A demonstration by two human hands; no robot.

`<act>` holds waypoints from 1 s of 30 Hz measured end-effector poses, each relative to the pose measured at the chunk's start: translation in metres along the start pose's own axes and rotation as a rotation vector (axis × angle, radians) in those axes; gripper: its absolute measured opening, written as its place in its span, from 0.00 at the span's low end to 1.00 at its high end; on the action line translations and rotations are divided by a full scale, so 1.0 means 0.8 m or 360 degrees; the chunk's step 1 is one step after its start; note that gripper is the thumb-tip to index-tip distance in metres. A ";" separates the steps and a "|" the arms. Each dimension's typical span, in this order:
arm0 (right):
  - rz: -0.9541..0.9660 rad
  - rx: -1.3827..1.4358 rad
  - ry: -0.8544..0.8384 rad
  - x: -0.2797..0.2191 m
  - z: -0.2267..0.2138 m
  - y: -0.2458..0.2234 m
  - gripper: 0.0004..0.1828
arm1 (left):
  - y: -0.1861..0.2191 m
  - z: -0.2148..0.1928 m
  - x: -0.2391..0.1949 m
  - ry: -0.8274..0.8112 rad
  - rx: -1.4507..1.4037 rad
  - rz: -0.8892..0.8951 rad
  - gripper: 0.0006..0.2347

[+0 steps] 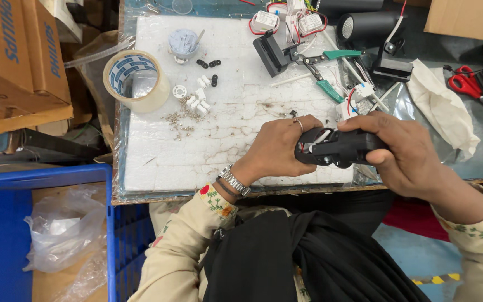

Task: The person assembles a lighting fixture by hand by connecting wires with white plastic connectors, inserting wires into a black cylindrical component, and fitting various plastic parts together on a workstation.

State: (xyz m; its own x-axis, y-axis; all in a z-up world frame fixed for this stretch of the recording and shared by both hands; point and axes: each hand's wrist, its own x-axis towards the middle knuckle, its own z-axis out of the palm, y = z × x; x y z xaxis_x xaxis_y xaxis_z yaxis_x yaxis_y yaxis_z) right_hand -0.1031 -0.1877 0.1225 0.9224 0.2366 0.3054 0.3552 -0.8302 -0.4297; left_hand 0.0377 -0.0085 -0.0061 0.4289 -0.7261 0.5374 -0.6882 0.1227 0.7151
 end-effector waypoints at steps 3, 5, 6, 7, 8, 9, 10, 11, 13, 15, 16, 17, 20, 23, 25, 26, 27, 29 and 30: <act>-0.0049 -0.0068 0.0034 0.003 0.004 -0.008 0.28 | -0.002 0.000 -0.002 0.0027 -0.0020 0.0010 0.25; -0.0036 -0.0185 0.0038 0.005 0.006 -0.013 0.29 | -0.004 0.000 -0.003 0.0032 -0.0030 0.0011 0.25; -0.0038 -0.0183 0.0034 0.006 0.006 -0.015 0.29 | -0.005 0.000 -0.003 0.0026 -0.0032 0.0010 0.25; -0.0041 -0.0180 0.0030 0.007 0.005 -0.017 0.29 | -0.005 0.000 -0.003 0.0020 -0.0034 0.0010 0.25; -0.0043 -0.0178 0.0026 0.008 0.004 -0.020 0.29 | -0.005 0.000 -0.003 0.0001 -0.0024 0.0016 0.25; -0.0061 -0.0155 0.0013 0.009 0.001 -0.021 0.28 | -0.006 0.000 -0.004 -0.0016 -0.0013 0.0022 0.25; -0.0079 -0.0132 0.0000 0.011 -0.001 -0.022 0.28 | -0.006 -0.001 -0.004 -0.0034 -0.0001 0.0028 0.25; -0.0096 -0.0109 -0.0015 0.013 -0.003 -0.023 0.27 | -0.007 -0.001 -0.004 -0.0014 -0.0026 0.0040 0.26; -0.0072 -0.0112 -0.0027 0.016 -0.002 -0.025 0.27 | -0.009 -0.003 -0.005 0.0026 -0.0075 0.0061 0.26; -0.0044 -0.0129 -0.0045 0.018 -0.002 -0.027 0.27 | -0.010 -0.005 -0.005 -0.0025 -0.0070 0.0029 0.26; -0.0028 -0.0145 -0.0057 0.019 -0.002 -0.028 0.27 | -0.011 -0.006 -0.006 -0.0051 -0.0067 0.0012 0.26; -0.0010 -0.0162 -0.0064 0.019 -0.002 -0.028 0.27 | -0.011 -0.007 -0.006 -0.0060 -0.0065 0.0034 0.26; 0.0050 -0.0116 -0.0097 0.021 -0.004 -0.028 0.25 | -0.012 -0.008 -0.006 -0.0064 -0.0079 0.0084 0.26; 0.0263 -0.0109 -0.0094 0.025 0.004 -0.030 0.23 | -0.014 -0.007 -0.007 -0.0036 -0.0094 0.0097 0.27; 0.0243 -0.0165 -0.0087 0.027 0.012 -0.032 0.23 | -0.014 -0.005 -0.008 -0.0034 -0.0059 0.0112 0.27; 0.0233 -0.0192 -0.0083 0.028 0.016 -0.033 0.23 | -0.015 -0.005 -0.009 -0.0016 -0.0088 0.0103 0.27; 0.0252 -0.0157 -0.0040 0.029 0.018 -0.035 0.23 | -0.016 -0.005 -0.009 0.0002 -0.0116 0.0095 0.27; 0.0290 -0.0084 0.0046 0.029 0.022 -0.041 0.22 | -0.018 -0.004 -0.010 0.0041 -0.0135 0.0090 0.27; 0.0339 -0.0050 0.0062 0.030 0.023 -0.043 0.23 | -0.018 -0.003 -0.011 0.0063 -0.0126 0.0094 0.27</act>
State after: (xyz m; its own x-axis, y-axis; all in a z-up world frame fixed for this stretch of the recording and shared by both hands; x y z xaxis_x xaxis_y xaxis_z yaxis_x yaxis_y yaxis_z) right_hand -0.0905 -0.1440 0.1291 0.9694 0.0350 0.2431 0.1474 -0.8747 -0.4617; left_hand 0.0454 -0.0021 -0.0198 0.4129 -0.6891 0.5956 -0.6653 0.2185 0.7139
